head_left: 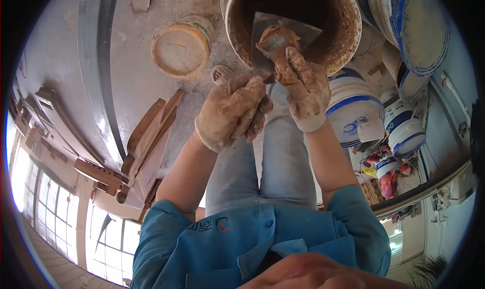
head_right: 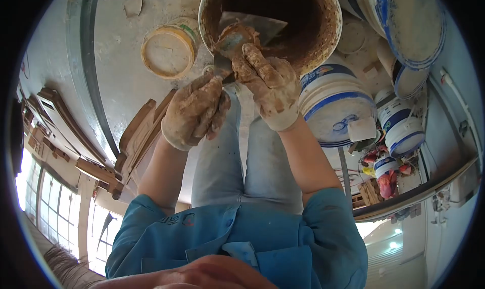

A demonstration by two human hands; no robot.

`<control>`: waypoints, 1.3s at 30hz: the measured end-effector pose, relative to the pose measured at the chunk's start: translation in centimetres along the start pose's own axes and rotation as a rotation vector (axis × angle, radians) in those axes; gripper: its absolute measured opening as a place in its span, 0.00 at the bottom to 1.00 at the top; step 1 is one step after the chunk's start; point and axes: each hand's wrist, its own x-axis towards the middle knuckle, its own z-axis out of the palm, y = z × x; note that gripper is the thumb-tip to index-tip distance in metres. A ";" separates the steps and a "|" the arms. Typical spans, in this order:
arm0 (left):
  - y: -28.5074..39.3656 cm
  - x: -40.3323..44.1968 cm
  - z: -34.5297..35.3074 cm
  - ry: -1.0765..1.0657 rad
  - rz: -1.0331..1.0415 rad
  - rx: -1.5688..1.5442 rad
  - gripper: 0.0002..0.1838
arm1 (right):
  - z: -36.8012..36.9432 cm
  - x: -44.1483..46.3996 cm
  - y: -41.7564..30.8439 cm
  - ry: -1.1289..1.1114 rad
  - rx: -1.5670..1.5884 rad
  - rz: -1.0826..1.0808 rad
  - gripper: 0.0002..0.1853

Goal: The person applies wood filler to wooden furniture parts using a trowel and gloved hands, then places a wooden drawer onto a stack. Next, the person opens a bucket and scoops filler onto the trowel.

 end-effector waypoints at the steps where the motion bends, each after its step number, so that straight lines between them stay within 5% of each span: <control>1: -0.2 0.1 -0.1 0.022 0.019 -0.008 0.14 | 0.1 -0.8 0.1 -0.045 -0.030 -0.005 0.15; 7: -0.6 0.0 -2.0 0.134 0.274 0.050 0.14 | -1.5 -1.7 1.7 -0.303 -0.189 0.047 0.16; 11: -1.8 0.8 -4.2 0.240 0.432 0.117 0.15 | 2.3 -1.9 8.6 -0.035 -0.133 0.217 0.18; 13: -2.7 1.1 -5.3 0.322 0.505 0.160 0.15 | 5.4 -0.5 13.2 0.170 0.856 1.419 0.16; 18: -4.5 1.4 -6.2 0.396 0.420 0.111 0.14 | 17.0 -1.9 23.7 0.374 0.834 1.777 0.15; 23: -5.5 1.6 -7.7 0.402 0.349 0.052 0.14 | 22.6 -3.1 26.9 0.436 0.597 1.762 0.14; 39: -6.2 2.1 -9.2 0.393 0.385 -0.056 0.19 | 24.5 -2.1 26.4 0.336 0.453 1.396 0.12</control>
